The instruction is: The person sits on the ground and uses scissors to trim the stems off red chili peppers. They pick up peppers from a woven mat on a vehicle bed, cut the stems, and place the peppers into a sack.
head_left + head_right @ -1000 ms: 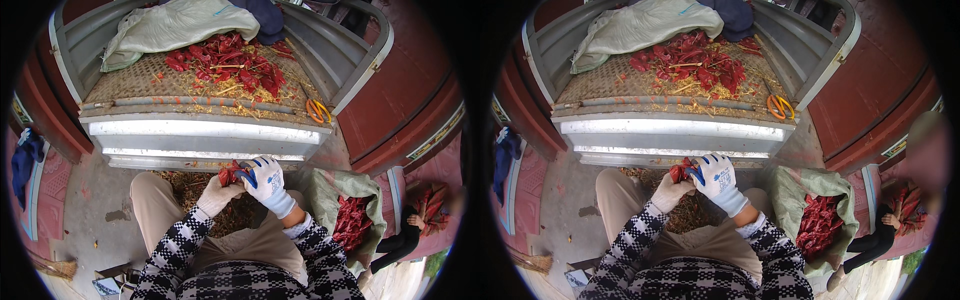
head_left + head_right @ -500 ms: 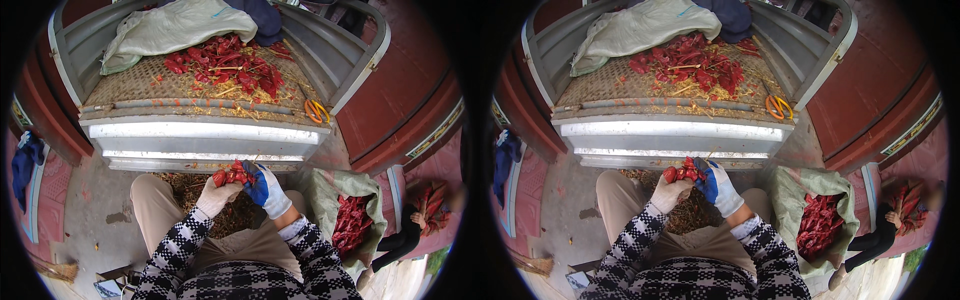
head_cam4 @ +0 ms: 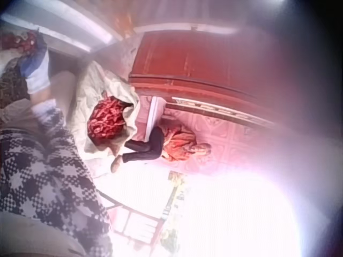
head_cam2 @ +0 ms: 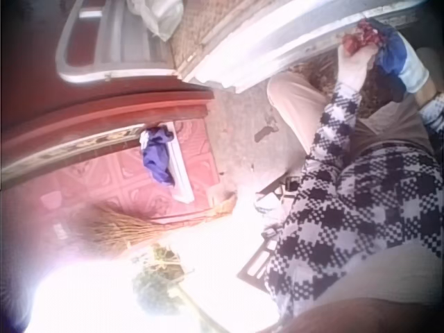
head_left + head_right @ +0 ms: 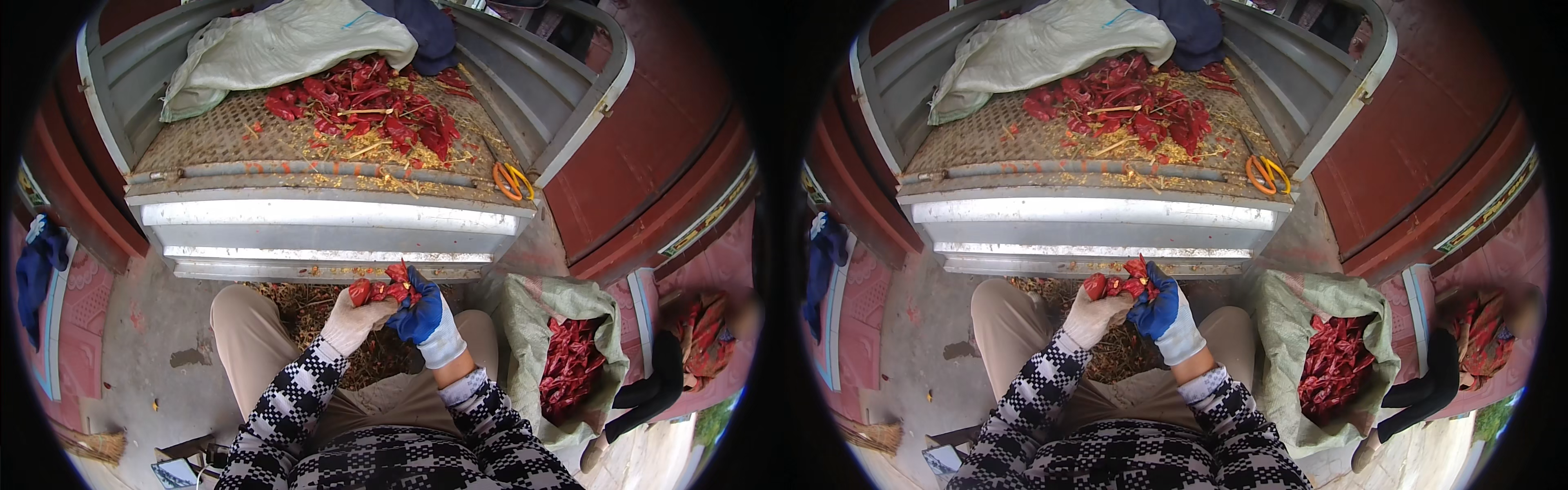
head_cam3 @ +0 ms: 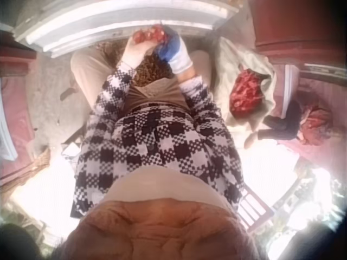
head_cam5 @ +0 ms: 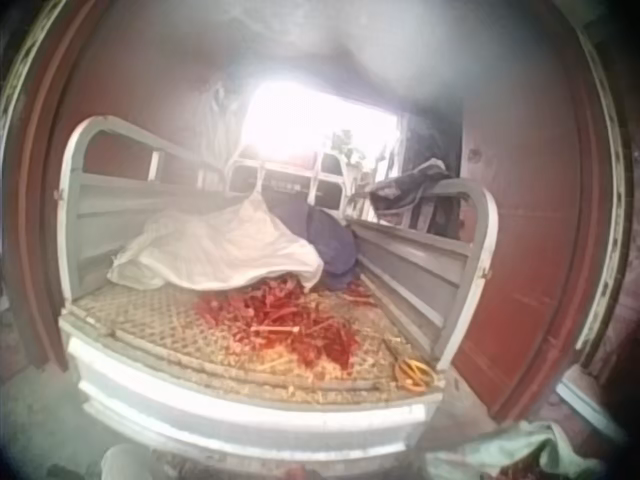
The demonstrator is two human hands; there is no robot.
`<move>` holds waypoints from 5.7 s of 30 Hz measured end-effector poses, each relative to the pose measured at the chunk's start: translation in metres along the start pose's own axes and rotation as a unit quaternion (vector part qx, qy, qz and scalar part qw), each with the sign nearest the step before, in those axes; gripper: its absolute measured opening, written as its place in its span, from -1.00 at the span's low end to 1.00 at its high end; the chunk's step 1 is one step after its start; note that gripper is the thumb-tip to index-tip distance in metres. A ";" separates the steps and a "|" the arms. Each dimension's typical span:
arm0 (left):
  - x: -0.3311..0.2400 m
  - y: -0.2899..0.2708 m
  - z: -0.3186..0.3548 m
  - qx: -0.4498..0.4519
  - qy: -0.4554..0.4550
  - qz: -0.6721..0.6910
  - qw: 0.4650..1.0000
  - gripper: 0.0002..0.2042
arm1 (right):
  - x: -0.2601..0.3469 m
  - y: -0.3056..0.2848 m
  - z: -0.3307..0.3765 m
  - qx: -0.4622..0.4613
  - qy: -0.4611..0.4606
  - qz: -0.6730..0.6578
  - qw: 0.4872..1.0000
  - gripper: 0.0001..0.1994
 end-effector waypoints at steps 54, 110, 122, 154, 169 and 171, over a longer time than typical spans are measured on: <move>-0.010 -0.012 -0.002 0.005 0.038 -0.016 0.999 -0.83 | 0.023 0.075 0.018 -0.015 -0.088 0.914 0.396 -0.28; 0.003 0.000 -0.004 0.017 0.098 0.030 0.995 -0.53 | 0.027 0.113 0.045 0.129 -0.309 0.902 0.272 -0.62; 0.014 -0.010 -0.009 0.021 0.076 -0.121 0.989 -0.59 | 0.026 0.098 0.044 0.058 -0.334 0.863 0.376 -0.77; 0.020 -0.026 -0.005 -0.022 0.110 0.030 0.993 -0.75 | 0.022 0.103 0.028 0.047 -0.261 0.860 0.436 -0.70; 0.009 -0.015 -0.003 -0.028 0.100 0.023 0.994 -0.73 | 0.024 0.018 0.016 -0.166 -0.081 0.415 0.891 -0.75; 0.000 -0.011 0.000 -0.032 0.112 -0.040 0.992 -0.71 | 0.023 0.015 0.016 -0.203 -0.090 0.333 0.917 -0.76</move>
Point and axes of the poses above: each hand's wrist, its own z-axis away from the middle knuckle, its own y-axis out of the palm, x = y × z, the point moved 7 cm from there along -z, towards the middle knuckle, and after that the axes turned 4 degrees about -z, right-handed, at the moved point
